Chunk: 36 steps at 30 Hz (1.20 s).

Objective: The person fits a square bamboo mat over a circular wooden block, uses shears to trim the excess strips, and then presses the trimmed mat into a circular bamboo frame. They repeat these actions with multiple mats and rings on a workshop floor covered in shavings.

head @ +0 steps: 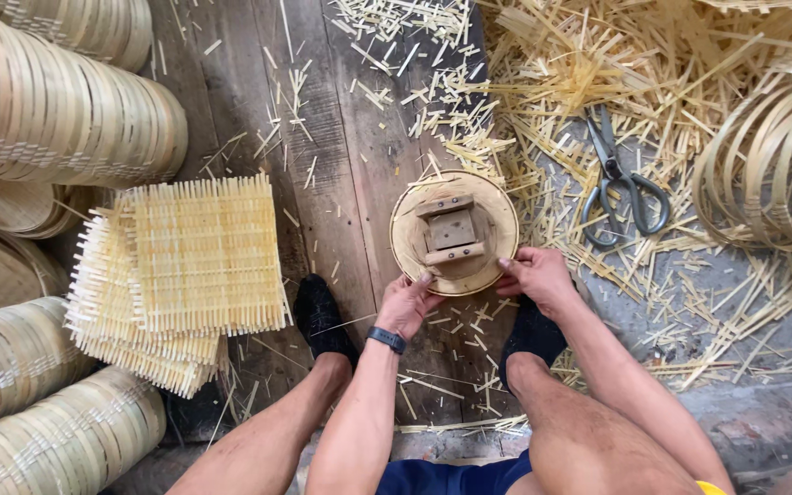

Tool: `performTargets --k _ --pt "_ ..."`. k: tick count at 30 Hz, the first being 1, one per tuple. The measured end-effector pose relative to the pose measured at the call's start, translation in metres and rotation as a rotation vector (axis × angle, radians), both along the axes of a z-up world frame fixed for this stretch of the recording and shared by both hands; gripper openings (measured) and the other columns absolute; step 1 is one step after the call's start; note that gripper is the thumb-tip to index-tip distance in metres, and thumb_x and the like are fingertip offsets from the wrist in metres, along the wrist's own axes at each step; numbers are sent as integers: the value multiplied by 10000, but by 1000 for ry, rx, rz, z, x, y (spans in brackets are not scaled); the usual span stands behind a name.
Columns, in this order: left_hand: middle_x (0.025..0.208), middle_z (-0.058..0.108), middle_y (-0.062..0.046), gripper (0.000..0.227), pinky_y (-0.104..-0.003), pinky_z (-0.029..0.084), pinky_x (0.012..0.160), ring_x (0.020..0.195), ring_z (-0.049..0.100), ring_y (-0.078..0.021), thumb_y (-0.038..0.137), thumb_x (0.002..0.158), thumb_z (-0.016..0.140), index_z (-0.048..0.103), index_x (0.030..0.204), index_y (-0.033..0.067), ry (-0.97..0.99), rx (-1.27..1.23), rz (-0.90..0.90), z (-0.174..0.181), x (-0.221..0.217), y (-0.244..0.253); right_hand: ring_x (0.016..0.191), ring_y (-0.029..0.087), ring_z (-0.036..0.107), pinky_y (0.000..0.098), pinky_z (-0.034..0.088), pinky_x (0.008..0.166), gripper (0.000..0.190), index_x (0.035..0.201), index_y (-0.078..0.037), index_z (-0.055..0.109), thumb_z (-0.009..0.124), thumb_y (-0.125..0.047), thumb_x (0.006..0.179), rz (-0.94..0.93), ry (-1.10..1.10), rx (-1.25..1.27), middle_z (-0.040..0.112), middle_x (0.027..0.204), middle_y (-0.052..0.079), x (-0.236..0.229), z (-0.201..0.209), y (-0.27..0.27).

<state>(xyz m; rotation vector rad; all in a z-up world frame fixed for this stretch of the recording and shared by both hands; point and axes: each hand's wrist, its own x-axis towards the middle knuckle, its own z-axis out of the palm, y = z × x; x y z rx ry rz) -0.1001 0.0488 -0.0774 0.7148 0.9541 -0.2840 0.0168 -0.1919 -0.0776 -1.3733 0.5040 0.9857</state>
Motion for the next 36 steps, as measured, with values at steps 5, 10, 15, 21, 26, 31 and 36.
performTargets --k 5,10,15,21,26,31,36 --pt "1162 741 -122 306 -446 641 874 1040 730 -277 106 942 666 622 1231 16 88 136 45 -14 -2 -16 645 241 738 377 638 557 210 943 116 719 712 -94 939 -15 -33 -162 739 811 158 -11 -11 6" --pt "1128 733 -126 268 -424 636 838 989 728 -249 78 954 681 639 1205 -5 101 167 8 -13 -1 -7 627 215 744 344 630 543 206 954 68 729 695 -132 921 42 -87 -130 739 750 122 -6 8 8" --pt "1153 755 -132 322 -320 599 902 1002 712 -177 17 962 690 659 1278 -37 -311 586 -209 15 13 32 946 279 729 365 622 743 975 1595 38 106 732 -346 954 -62 -628 -492 642 1251 290 22 56 -11" --pt "1203 757 -129 422 -309 595 935 1067 714 -168 -14 940 708 654 1358 -11 -430 921 -395 71 38 17 1225 334 613 428 600 931 1451 1620 -51 71 873 -649 569 -11 -271 250 492 1453 251 18 82 0" --pt "1176 724 -186 565 -385 564 956 1087 698 -247 144 796 807 600 1296 -18 -560 968 -693 140 64 13 1276 319 590 383 486 1068 1186 1489 91 325 896 -489 626 -113 -336 132 556 1402 263 6 70 22" --pt "1175 717 -223 615 -390 593 867 1042 732 -302 475 970 631 594 1360 2 -585 1142 -706 175 103 -15 1213 298 647 381 506 1047 1081 1409 90 399 886 -477 629 63 -520 -126 633 1302 233 3 86 39" --pt "1034 772 -174 481 -381 608 732 884 774 -317 473 1071 486 708 1232 78 -580 1408 -715 170 116 -20 1177 299 662 384 518 1023 1060 1404 89 412 884 -463 631 94 -587 -162 647 1256 230 2 93 42"
